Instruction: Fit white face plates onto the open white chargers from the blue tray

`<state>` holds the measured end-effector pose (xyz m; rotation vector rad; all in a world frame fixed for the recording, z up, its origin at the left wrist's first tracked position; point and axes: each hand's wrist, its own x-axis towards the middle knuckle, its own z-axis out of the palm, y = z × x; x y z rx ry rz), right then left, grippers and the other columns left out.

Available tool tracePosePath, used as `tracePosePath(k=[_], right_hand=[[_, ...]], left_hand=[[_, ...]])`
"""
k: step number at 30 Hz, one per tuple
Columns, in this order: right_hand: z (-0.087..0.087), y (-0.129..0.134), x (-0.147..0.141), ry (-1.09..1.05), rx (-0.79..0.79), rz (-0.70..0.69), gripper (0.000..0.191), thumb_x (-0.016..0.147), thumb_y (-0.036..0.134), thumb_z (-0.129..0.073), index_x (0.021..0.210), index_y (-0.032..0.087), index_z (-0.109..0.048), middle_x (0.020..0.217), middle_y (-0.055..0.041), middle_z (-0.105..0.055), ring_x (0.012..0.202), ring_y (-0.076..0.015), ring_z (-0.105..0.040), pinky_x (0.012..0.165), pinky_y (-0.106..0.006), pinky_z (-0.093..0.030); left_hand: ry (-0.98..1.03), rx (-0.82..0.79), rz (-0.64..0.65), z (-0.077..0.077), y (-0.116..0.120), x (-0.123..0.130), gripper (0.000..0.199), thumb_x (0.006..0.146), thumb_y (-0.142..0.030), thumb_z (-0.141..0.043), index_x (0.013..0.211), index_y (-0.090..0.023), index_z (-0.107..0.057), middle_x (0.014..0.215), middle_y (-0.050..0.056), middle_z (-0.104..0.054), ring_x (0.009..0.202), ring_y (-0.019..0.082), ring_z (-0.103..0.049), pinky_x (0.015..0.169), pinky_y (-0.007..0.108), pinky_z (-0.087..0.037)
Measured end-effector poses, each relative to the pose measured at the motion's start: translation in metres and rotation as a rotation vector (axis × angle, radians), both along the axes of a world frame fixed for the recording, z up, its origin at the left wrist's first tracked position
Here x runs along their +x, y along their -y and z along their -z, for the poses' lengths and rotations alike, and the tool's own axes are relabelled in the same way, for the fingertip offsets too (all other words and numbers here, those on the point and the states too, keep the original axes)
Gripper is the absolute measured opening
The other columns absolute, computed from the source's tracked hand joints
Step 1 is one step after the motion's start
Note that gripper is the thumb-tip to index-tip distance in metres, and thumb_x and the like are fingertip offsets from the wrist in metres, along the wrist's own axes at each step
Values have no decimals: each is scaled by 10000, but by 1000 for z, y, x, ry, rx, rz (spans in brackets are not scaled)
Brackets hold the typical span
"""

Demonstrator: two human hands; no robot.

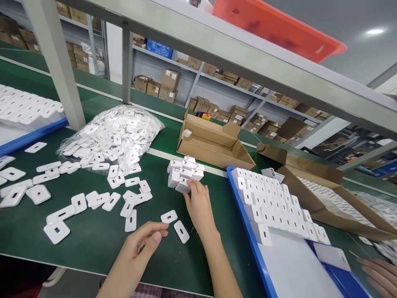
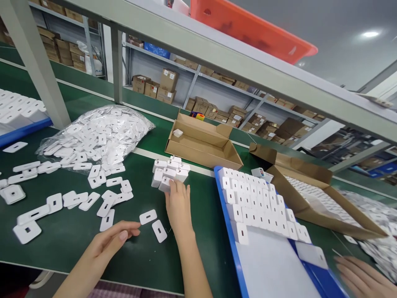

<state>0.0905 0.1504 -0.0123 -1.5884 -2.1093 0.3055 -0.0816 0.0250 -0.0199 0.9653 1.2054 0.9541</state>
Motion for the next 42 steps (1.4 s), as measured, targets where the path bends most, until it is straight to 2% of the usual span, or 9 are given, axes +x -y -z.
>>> tracePosePath(k=[4, 9, 12, 17, 23, 26, 30, 35, 42], right_hand=[[1, 5, 6, -195, -99, 51, 174, 839, 248, -493, 977, 157, -550, 1076, -181, -609, 962, -309, -606, 898, -556, -477], [-10, 54, 3, -540, -446, -98, 325, 858, 524, -515, 918, 206, -483, 806, -44, -643, 661, -176, -636, 594, -293, -535], [-20, 89, -2, -683, -627, -186, 428, 900, 624, -461, 914, 202, -537, 709, -4, -611, 573, -140, -576, 520, -246, -473], [-2, 108, 11, -55, -86, 5, 504, 986, 534, -335, 973, 166, -678, 896, -126, -667, 819, -280, -584, 684, -411, -470], [29, 108, 20, 57, 75, -26, 331, 985, 261, -382, 834, 178, -663, 865, -132, -685, 821, -290, -579, 669, -407, -472], [12, 112, 21, -83, 6, -52, 370, 1002, 216, -363, 709, 191, -587, 753, -45, -663, 687, -164, -613, 612, -263, -492], [-18, 126, 24, -481, -236, -173, 233, 997, 247, -409, 920, 203, -624, 776, 8, -680, 663, -102, -650, 576, -169, -482], [-33, 140, 27, -647, -430, -205, 181, 934, 307, -495, 1062, 233, -598, 893, -5, -683, 813, -141, -663, 732, -220, -519], [-30, 147, 32, -440, -328, -166, 210, 880, 190, -487, 1062, 245, -576, 888, 1, -703, 746, -143, -670, 674, -227, -528]], left_hand=[[-84, 9, -17, 2, -1, 8, 500, 896, -601, -447, 1190, -249, -643, 1247, 134, -662, 1255, 332, -572, 1062, 484, -468], [-246, 201, -143, 9, 6, 31, 723, 842, -332, -617, 1473, -349, -263, 1651, 92, -149, 1511, 374, -132, 1107, 618, -366], [-105, 359, -326, 9, 11, 38, 587, 833, -281, -654, 1355, -279, -384, 1462, 145, -467, 1346, 320, -478, 1007, 454, -510], [-63, 283, -471, -5, 17, 41, 654, 790, -360, -724, 1326, -278, -357, 1193, 87, -633, 1046, 236, -652, 817, 303, -569], [-206, 329, -426, -18, 26, 48, 698, 775, -449, -733, 1326, -287, -336, 1090, 54, -653, 964, 228, -654, 845, 332, -540], [-375, 353, -338, -21, 27, 51, 405, 817, -299, -624, 1187, -280, -459, 1065, 46, -617, 975, 235, -618, 851, 359, -511], [-534, 465, -173, -20, 27, 54, 159, 849, -195, -507, 991, -264, -495, 935, 39, -556, 907, 239, -564, 725, 342, -501], [-540, 528, -21, -16, 29, 58, 216, 838, -121, -469, 1001, -261, -460, 902, 42, -540, 870, 249, -544, 665, 345, -512], [-598, 632, 58, -13, 31, 63, 415, 755, 37, -383, 1054, -248, -408, 896, 35, -507, 808, 224, -494, 662, 349, -452]])
